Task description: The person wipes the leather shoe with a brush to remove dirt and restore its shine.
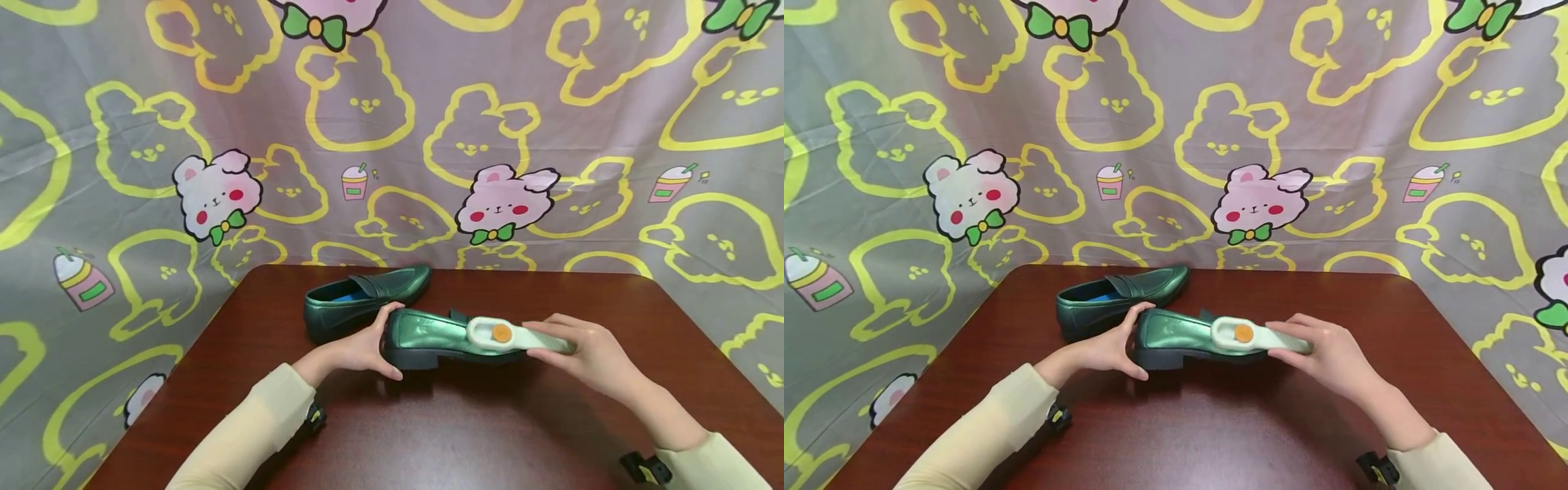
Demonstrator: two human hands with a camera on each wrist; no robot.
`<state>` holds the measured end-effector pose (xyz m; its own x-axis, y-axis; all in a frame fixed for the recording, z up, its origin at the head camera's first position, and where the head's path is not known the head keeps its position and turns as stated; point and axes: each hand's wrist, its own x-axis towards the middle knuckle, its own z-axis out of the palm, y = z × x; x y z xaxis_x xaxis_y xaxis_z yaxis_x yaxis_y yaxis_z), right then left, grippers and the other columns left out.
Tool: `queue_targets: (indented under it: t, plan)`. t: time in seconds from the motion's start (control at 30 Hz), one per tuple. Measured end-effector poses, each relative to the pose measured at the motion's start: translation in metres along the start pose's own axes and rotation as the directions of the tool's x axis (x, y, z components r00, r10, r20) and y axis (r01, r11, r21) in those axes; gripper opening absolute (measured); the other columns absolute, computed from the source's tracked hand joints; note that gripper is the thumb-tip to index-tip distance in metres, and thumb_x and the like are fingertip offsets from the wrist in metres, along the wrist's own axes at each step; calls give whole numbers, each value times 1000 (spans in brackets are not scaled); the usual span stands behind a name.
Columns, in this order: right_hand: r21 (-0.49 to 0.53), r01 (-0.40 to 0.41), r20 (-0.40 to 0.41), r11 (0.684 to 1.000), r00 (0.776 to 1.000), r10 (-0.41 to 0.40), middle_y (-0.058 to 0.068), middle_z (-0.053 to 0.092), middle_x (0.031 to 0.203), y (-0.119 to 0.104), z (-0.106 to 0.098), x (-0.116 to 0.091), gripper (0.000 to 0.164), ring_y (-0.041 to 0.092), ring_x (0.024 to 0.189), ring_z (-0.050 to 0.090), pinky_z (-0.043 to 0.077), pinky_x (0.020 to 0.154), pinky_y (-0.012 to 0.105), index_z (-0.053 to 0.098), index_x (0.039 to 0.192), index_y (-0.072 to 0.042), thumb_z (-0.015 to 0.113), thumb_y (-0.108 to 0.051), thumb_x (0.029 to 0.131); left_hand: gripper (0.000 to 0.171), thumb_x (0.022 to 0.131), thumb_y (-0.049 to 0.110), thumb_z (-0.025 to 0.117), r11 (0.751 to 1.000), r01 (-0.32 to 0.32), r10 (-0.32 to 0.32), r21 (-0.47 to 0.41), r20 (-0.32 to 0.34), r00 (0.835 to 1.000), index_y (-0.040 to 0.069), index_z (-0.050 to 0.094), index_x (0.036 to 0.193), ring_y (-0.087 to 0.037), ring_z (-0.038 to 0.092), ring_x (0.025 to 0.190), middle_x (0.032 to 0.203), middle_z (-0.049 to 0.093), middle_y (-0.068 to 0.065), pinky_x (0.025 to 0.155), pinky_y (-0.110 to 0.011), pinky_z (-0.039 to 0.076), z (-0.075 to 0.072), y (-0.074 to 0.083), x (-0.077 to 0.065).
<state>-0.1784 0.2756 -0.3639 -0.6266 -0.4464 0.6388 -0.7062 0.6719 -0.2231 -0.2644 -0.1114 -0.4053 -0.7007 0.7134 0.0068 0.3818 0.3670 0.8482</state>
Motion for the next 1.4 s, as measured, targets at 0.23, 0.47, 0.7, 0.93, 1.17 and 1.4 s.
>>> queue_targets:
  t: [0.23, 0.47, 0.7, 0.93, 1.17, 1.4]
  plan:
    - [-123, -136, -96, 983, 988, 124, -15, 58, 82, 14, -6, -1, 42, 2, 66, 44, 32, 57, 18, 75, 106, -15, 88, -13, 67, 111, 72, 11, 87, 1000, -13, 13, 15, 0, 1000, 23, 6, 147, -23, 44, 121, 137, 35, -11, 102, -37, 36, 1, -3, -1]
    - [26, 25, -33, 999, 999, -24, -18, 60, 92, -6, 1, -5, 48, -3, 72, 51, 38, 60, 13, 73, 111, -20, 88, -11, 66, 111, 71, 11, 87, 1000, -16, 16, 10, 8, 1000, 25, 6, 146, -24, 43, 122, 138, 34, -10, 102, -37, 36, 0, -3, -1]
    - [48, 12, -14, 999, 1000, -12, -16, 60, 91, -7, 3, -13, 47, -2, 69, 49, 36, 59, 11, 73, 110, -19, 88, -9, 66, 111, 72, 10, 86, 1000, -14, 15, -5, 9, 1000, 22, 6, 147, -24, 43, 121, 138, 33, -11, 100, -35, 38, 0, -4, 0]
    - [-80, -144, -98, 986, 986, 136, -16, 59, 84, 15, -8, -18, 43, 0, 66, 44, 32, 56, 17, 74, 107, -16, 88, -10, 67, 111, 71, 12, 87, 999, -12, 12, 31, 1, 1000, 25, 6, 146, -24, 44, 120, 137, 35, -10, 102, -38, 36, 0, -5, -1]
    - [-17, -118, -129, 993, 985, 115, -15, 59, 84, 11, -12, -19, 47, -2, 69, 45, 33, 58, 16, 74, 109, -15, 87, -4, 65, 113, 70, 14, 88, 998, -15, 15, 56, 0, 1000, 22, 5, 147, -24, 45, 119, 136, 37, -10, 102, -40, 35, 0, -6, -2]
    - [54, 71, -49, 996, 996, -68, -16, 60, 93, -9, 1, -15, 48, -5, 71, 49, 37, 59, 11, 73, 110, -19, 89, -12, 66, 114, 68, 13, 89, 998, 14, -14, 62, -6, 1000, 26, 7, 146, -22, 47, 117, 135, 37, -9, 101, -38, 35, 0, -3, -2]
